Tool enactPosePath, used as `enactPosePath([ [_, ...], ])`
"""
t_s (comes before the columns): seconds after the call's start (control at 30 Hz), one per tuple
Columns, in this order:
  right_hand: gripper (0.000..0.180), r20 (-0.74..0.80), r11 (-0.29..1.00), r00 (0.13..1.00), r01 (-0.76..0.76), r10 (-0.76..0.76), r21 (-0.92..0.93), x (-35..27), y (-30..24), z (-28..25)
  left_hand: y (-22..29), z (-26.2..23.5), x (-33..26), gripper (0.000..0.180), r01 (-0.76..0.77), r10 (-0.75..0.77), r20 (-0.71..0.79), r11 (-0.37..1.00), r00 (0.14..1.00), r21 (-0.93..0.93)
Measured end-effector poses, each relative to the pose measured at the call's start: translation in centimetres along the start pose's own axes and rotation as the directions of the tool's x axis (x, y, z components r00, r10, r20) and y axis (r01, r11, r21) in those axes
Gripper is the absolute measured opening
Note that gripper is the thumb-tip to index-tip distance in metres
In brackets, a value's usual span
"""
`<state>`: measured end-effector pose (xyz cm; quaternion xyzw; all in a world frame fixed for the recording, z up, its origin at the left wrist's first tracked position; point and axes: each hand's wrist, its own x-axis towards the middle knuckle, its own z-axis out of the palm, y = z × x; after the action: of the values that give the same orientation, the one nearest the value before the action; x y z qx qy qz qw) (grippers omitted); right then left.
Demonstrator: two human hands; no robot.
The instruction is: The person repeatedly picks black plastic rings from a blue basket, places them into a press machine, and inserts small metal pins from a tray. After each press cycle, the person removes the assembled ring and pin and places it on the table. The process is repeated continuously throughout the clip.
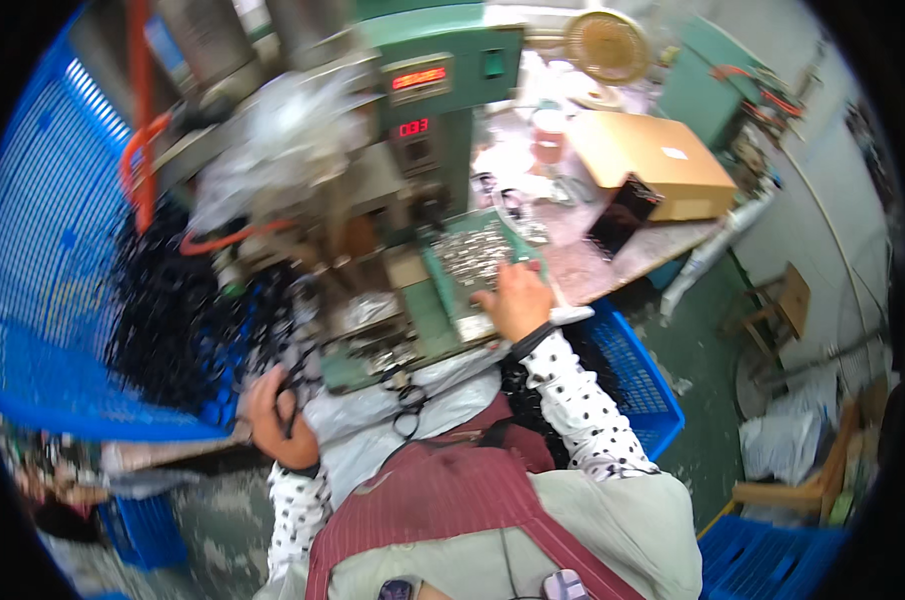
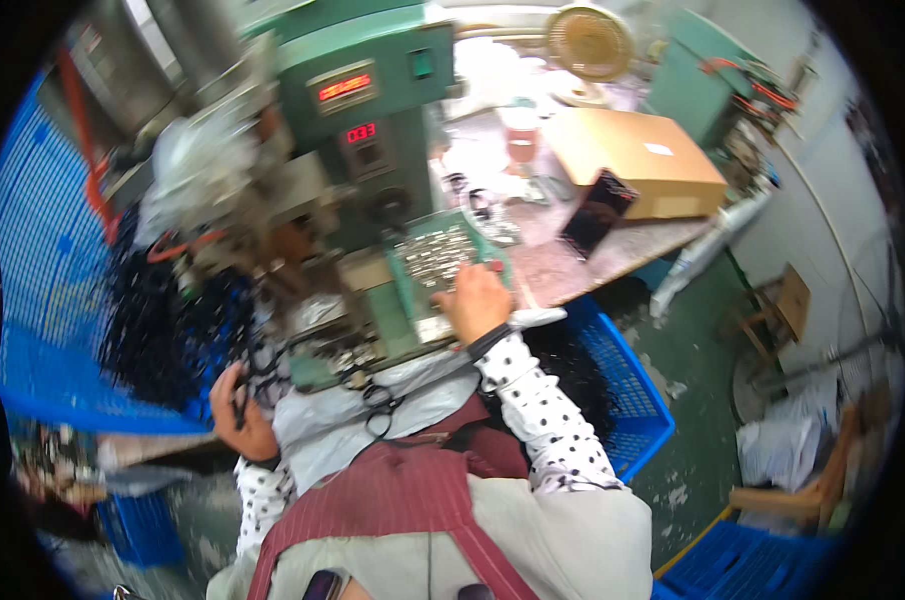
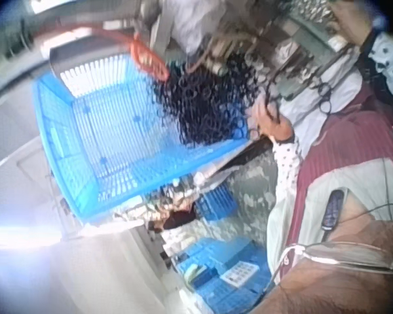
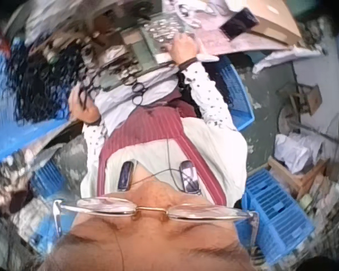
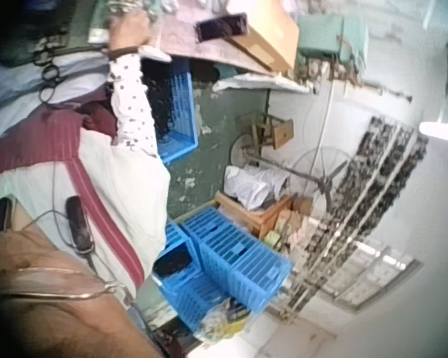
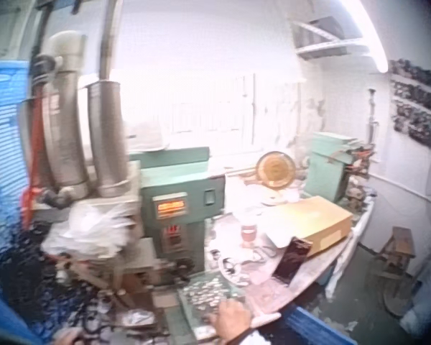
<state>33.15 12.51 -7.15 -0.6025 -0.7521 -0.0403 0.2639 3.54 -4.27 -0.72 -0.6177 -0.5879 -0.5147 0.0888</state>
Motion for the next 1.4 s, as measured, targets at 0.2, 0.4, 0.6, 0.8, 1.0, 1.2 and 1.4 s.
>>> enactPosePath([
  [0.2,0.018,-0.064,0.992,0.993,-0.089,0.095,0.095,2.5,1.0,3.0,2.0,1.2,2.9,0.032,-0.473,0.482,0.157,0.876,0.862,-0.091],
  [0.4,0.005,-0.241,0.927,0.971,0.095,-0.005,0.362,2.4,0.5,2.0,4.4,5.4,4.4,0.035,-0.549,0.638,0.305,0.767,0.707,-0.333],
  [0.6,0.008,-0.364,0.942,0.931,0.103,0.021,0.320,2.1,0.8,1.5,3.8,6.3,4.8,0.047,-0.486,0.591,0.264,0.792,0.762,-0.370],
  [0.8,0.010,-0.289,0.899,0.941,-0.032,0.174,0.437,2.0,2.2,2.8,3.3,6.6,4.4,0.048,-0.495,0.605,0.224,0.772,0.764,-0.398],
  [1.0,0.015,-0.189,0.786,0.932,-0.140,0.311,0.603,2.0,1.8,2.6,3.0,6.9,3.7,0.047,-0.504,0.599,0.197,0.778,0.776,-0.376],
  [1.2,0.011,-0.231,0.827,0.949,-0.051,0.215,0.560,1.5,2.2,2.3,3.3,5.3,2.8,0.038,-0.512,0.538,0.180,0.842,0.824,-0.172],
  [1.4,0.011,-0.342,0.926,0.934,0.034,0.105,0.377,2.1,1.3,3.1,-7.3,0.8,-5.3,0.026,0.077,-0.146,0.122,0.892,0.982,0.445],
])
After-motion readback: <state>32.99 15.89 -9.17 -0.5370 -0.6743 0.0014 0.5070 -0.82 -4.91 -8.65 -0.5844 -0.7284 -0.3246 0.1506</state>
